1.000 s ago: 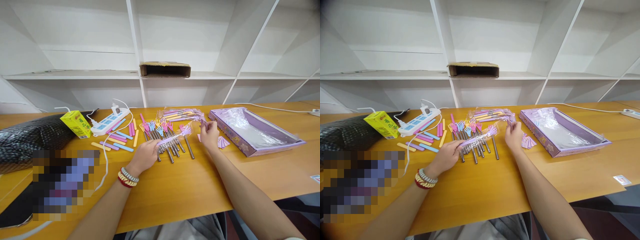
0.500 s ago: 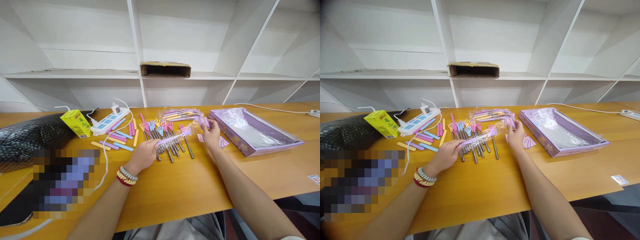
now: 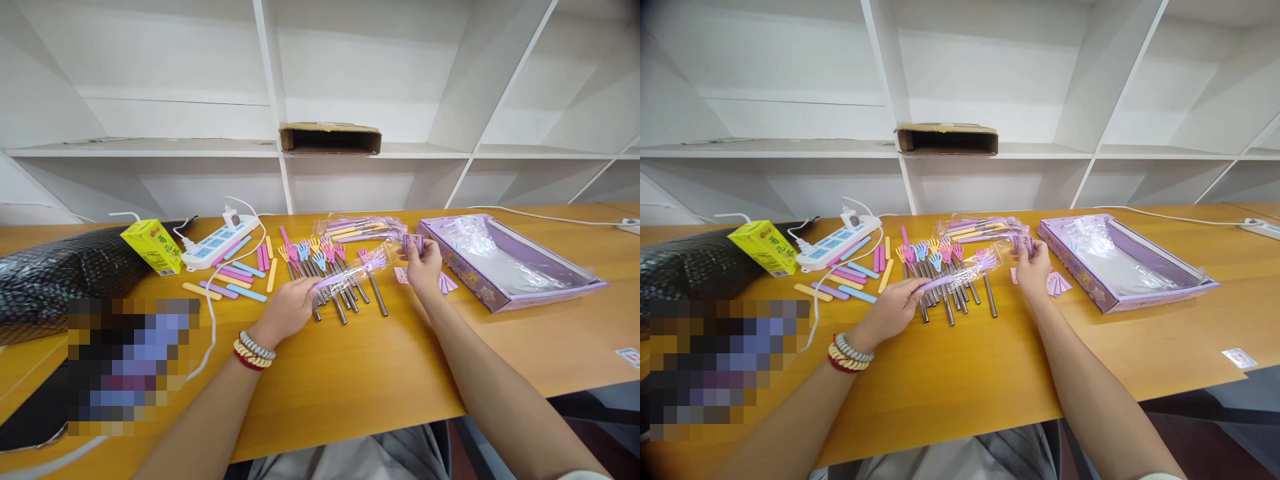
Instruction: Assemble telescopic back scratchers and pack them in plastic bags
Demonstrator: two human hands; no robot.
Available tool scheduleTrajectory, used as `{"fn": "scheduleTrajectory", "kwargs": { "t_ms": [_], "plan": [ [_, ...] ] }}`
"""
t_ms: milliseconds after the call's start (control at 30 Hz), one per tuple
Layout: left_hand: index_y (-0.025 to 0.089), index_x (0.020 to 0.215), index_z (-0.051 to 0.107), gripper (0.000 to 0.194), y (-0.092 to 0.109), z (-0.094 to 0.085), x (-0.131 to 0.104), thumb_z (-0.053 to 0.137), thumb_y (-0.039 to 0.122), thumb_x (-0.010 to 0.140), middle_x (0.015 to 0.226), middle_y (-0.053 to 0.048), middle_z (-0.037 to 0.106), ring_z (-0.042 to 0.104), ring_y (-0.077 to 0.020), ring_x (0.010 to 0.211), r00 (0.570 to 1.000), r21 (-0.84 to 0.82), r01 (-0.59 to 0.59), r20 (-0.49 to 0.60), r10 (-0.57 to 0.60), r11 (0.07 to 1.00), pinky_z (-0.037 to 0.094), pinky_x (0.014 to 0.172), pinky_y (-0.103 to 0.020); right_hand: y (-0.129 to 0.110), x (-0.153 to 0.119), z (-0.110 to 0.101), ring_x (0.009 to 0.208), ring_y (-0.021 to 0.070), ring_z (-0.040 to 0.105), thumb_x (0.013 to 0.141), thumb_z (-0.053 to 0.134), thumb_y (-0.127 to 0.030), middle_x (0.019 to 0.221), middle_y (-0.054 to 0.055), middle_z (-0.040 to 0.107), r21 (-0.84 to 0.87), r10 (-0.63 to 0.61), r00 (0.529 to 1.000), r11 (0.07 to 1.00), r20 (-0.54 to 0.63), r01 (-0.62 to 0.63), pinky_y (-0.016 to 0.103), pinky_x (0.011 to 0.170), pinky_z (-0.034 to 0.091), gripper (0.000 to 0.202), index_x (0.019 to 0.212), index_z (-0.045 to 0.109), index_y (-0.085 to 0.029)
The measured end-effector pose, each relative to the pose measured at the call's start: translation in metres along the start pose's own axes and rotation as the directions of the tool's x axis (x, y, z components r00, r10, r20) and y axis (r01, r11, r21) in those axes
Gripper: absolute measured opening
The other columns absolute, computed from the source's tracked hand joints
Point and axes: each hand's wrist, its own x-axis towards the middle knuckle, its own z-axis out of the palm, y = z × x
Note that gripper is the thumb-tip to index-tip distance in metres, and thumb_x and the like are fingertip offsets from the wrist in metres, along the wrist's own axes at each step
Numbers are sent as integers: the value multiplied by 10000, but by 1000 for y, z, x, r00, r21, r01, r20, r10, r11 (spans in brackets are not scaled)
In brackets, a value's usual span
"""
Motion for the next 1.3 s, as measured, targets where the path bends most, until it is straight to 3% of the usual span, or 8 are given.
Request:
{"fn": "scheduleTrajectory", "kwargs": {
  "t_ms": [333,567,700,867,1033,1167,1300],
  "plan": [
    [196,1106,568,330,-5,-2,1,323,232,889,1039,-51,643,589,-201,946,1000,32,3,-30,-2,999,456,835,-349,-1,0,0,584,136,608,686,610,-425,747,-1,567,53,54,999,997,-1,-54,264,562,492,351,860,412,-192],
    [194,1094,567,318,-8,3,0,329,221,884,1038,-47,646,597,-195,927,999,48,-25,-28,26,999,466,827,-346,-3,-1,-1,521,77,453,585,713,-312,617,-55,477,90,-44,999,995,-18,45,203,501,390,357,810,467,-181],
    [192,1079,573,307,-10,3,0,345,213,875,1033,-49,647,599,-199,935,999,74,-19,-39,22,997,468,832,-348,-4,-1,-2,562,95,473,633,670,-340,694,-16,546,132,-1,990,991,138,-18,217,500,408,349,913,556,-166],
    [182,1082,573,305,-11,1,1,356,215,869,1020,-56,651,596,-204,933,999,77,-5,-50,9,997,466,828,-356,-6,-1,-3,518,102,507,740,521,-386,622,2,549,148,112,950,976,292,-161,210,437,406,231,710,569,-163],
    [175,1087,572,309,-11,0,1,350,232,880,1042,-57,645,589,-204,953,999,69,6,-47,-3,998,453,849,-358,-7,0,-8,454,79,492,740,556,-401,600,6,580,32,73,933,995,353,-90,203,431,404,258,710,588,-146],
    [177,1092,573,310,-12,-1,1,359,243,878,1041,-56,647,589,-211,952,999,73,7,-46,-4,997,451,850,-363,-1,3,-8,506,106,530,659,658,-388,616,17,604,78,66,950,992,306,-94,220,449,428,297,804,636,-130],
    [181,1095,571,309,-12,0,1,358,245,880,1046,-59,645,588,-211,954,999,81,8,-43,-4,997,452,845,-361,0,4,-8,474,92,502,568,737,-355,584,8,596,103,124,956,982,267,-156,213,427,400,317,765,637,-127]
  ]
}}
